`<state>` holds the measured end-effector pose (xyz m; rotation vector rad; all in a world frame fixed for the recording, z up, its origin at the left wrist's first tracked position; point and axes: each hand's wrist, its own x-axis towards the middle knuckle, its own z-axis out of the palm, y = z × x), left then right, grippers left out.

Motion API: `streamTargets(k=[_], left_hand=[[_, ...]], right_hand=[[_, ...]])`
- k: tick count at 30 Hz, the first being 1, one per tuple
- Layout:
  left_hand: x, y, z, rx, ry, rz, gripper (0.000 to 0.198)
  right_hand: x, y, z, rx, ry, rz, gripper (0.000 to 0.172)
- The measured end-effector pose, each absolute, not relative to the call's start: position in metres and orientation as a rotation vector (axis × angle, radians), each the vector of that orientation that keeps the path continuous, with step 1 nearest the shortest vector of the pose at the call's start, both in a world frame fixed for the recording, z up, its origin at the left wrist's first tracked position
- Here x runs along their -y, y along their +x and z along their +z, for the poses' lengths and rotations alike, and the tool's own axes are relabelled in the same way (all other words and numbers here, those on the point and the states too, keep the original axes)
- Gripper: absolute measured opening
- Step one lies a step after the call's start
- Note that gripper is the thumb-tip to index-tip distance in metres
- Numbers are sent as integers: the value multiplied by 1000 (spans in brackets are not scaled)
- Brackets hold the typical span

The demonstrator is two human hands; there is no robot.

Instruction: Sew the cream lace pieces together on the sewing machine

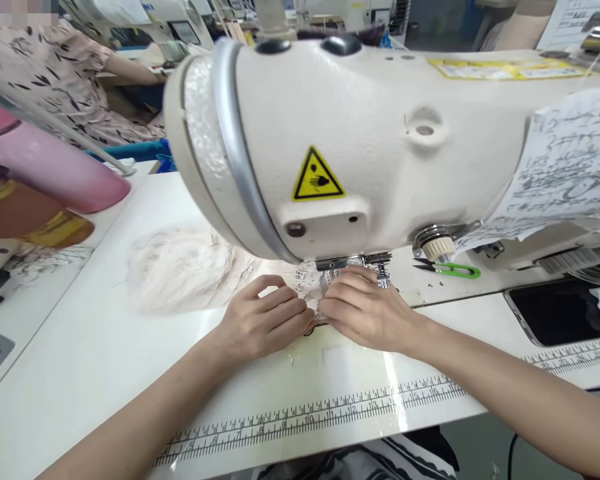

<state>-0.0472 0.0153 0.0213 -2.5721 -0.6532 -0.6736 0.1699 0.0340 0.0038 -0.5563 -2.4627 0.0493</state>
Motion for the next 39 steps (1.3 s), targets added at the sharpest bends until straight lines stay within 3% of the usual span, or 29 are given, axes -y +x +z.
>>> streamTargets(k=[17,24,39], left_hand=[[-13,-44,20,704,-2811,-597,15],[-15,-47,8,1001,-2870,-405,57],[-19,-47,13,1010,-2869,-299,53]], right_hand=[[-35,171,-3,2451,-362,40,10],[-35,170,-1,2476,-368,82,11],[-34,170,5,2470,-356,-23,8]])
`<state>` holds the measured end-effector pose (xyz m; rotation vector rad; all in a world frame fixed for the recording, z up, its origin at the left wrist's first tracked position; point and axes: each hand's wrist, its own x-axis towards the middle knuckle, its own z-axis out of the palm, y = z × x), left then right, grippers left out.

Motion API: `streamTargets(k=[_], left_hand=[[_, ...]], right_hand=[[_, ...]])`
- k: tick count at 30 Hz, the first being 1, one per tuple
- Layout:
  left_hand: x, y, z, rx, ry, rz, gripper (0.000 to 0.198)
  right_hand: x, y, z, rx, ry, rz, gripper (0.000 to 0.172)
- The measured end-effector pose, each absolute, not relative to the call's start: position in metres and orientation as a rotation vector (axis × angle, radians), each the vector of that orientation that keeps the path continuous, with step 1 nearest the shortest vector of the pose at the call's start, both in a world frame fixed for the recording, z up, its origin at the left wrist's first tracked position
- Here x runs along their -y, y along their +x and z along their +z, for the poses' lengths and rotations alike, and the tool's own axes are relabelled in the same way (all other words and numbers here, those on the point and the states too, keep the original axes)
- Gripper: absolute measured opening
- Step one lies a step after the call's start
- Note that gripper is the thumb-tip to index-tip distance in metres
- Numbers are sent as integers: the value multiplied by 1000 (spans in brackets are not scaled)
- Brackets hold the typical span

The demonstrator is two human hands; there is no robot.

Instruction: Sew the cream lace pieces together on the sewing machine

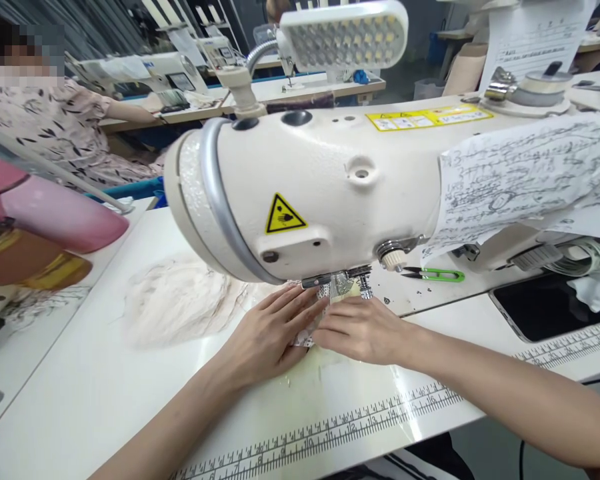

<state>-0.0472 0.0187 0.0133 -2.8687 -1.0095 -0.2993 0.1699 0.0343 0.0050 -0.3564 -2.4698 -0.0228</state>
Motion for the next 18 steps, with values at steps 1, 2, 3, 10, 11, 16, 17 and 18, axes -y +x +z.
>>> streamTargets(k=[1,2,3,10,11,16,17,18], left_hand=[[-19,-47,14,1012,-2866,-295,53],[-18,-47,14,1014,-2864,-291,53],[-18,-47,15,1016,-2860,-289,54],[-16,-44,14,1046,-2848,-287,54],[-16,-44,14,1053,-2843,-288,54],[-16,-42,14,1092,-2823,-277,51],[-16,-42,13,1103,-2821,-272,51],[-16,-41,13,1114,-2817,-268,51]], right_hand=[[-34,170,5,2470,-357,-25,8],[-34,170,5,2472,-357,-25,8],[-34,170,4,2475,-359,-23,9],[-35,174,-1,2483,-373,-15,10],[-35,174,-1,2486,-380,-15,10],[-35,174,-3,2497,-408,-22,11],[-35,174,-3,2494,-413,-26,12],[-35,174,-3,2493,-422,-30,12]])
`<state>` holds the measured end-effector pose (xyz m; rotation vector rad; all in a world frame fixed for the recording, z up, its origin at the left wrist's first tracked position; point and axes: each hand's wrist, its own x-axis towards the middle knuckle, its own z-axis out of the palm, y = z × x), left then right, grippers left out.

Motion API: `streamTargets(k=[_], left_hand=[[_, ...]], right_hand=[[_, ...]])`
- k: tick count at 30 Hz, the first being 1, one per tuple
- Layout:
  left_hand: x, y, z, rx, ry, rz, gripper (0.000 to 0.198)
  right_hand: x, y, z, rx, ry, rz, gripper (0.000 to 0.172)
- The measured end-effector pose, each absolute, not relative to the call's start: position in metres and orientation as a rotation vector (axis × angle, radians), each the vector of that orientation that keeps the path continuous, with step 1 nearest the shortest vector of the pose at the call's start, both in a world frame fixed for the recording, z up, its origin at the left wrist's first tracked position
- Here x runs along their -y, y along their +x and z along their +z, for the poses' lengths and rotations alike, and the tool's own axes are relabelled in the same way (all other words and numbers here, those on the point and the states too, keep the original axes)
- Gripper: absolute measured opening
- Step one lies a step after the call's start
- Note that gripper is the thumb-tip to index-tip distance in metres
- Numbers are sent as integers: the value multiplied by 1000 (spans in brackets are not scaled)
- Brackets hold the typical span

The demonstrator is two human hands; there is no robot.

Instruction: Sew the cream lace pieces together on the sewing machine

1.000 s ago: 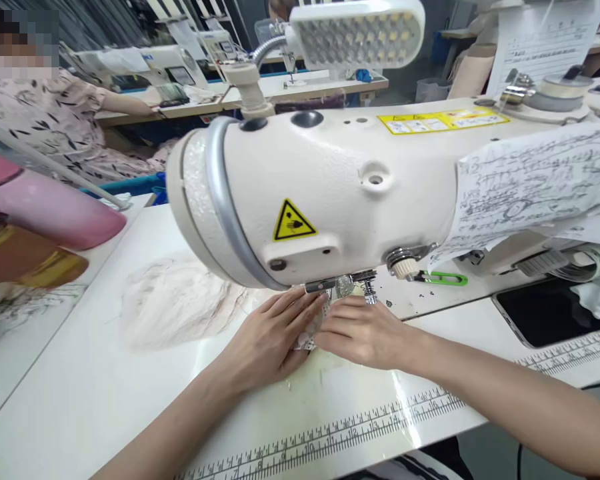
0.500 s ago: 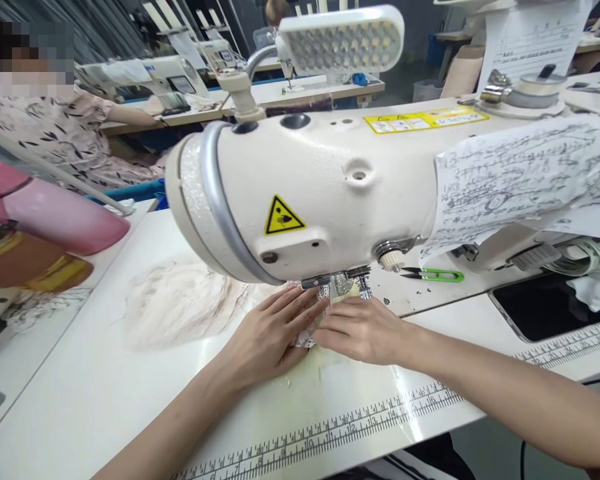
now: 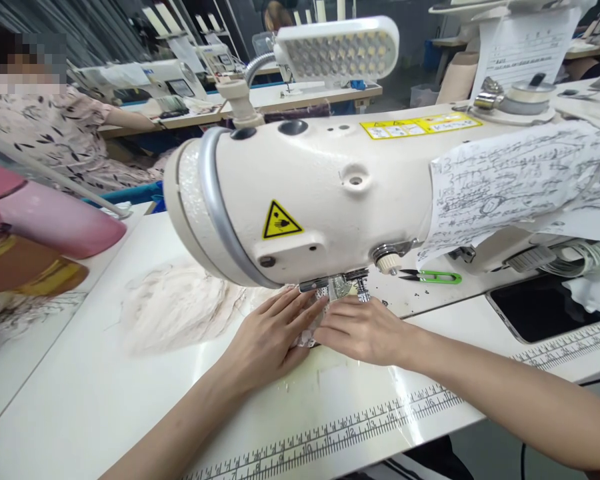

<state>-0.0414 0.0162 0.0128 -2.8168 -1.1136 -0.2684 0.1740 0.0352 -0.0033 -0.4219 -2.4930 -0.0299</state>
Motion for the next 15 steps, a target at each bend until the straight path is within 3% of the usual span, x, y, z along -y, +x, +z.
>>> streamTargets(k=[15], left_hand=[[-15,-37,10,1163,-2722,-236,57]], right_hand=[[-40,179,-6,2501,-527,-130,24]])
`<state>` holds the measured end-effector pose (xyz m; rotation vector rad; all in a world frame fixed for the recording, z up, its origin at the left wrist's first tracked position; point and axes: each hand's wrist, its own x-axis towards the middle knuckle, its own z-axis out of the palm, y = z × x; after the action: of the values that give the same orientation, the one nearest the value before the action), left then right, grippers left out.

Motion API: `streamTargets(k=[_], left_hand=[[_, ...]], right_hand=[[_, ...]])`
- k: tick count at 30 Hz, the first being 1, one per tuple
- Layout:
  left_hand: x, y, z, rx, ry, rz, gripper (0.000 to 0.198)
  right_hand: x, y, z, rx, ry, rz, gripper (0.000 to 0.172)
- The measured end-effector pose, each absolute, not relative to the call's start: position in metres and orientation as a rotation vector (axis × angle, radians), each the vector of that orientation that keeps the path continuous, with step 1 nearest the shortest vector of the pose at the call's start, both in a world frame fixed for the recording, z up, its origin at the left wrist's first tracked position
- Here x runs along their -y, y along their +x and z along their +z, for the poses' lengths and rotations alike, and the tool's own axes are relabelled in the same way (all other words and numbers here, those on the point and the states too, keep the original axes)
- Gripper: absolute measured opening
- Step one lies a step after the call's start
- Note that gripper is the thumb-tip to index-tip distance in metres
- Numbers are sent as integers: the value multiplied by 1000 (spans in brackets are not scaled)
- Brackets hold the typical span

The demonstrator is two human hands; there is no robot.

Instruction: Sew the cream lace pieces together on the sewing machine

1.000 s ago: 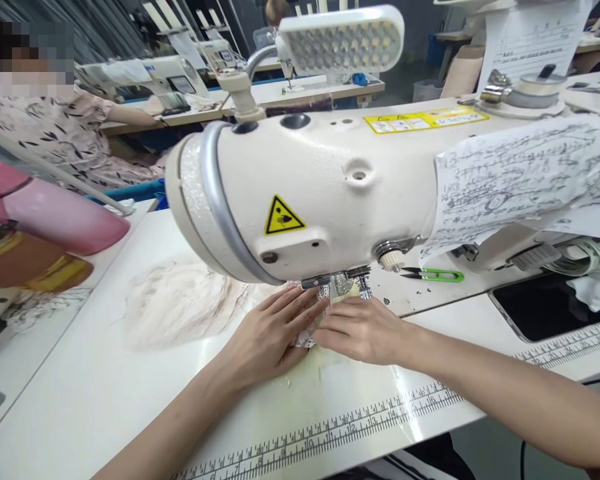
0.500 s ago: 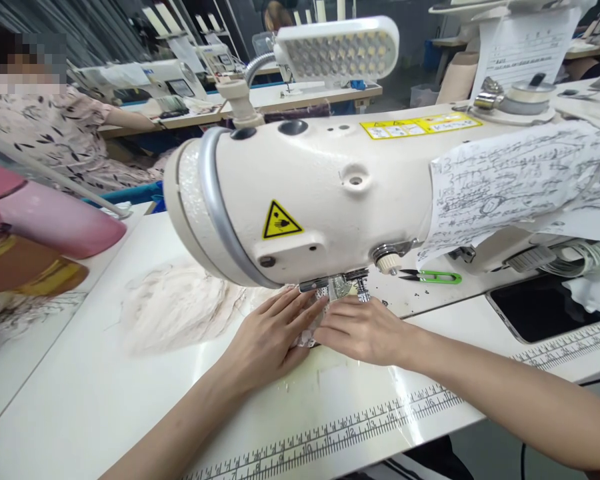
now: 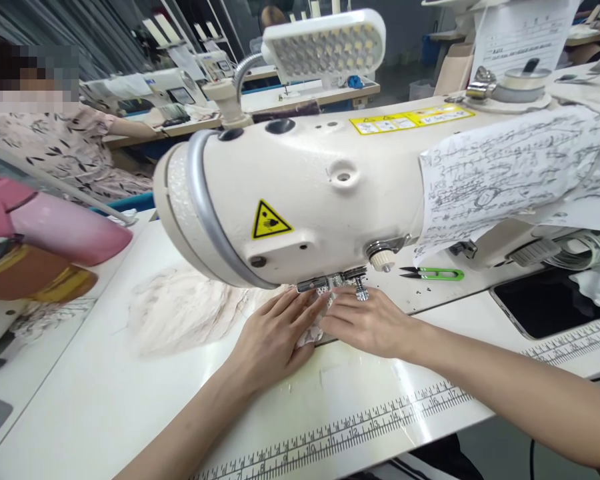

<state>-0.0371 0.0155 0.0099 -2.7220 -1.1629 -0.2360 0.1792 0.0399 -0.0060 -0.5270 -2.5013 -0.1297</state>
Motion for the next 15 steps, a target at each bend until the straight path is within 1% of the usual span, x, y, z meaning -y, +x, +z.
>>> streamTargets(k=[9,15], left_hand=[[-15,-36,12,1184,-2732,-237,60],[-15,-35,14,1213,-2753,-222,63]], right_hand=[[-41,180,10,2424,-596,-331,22],[-41,182,10,2418,-678,-428,19]])
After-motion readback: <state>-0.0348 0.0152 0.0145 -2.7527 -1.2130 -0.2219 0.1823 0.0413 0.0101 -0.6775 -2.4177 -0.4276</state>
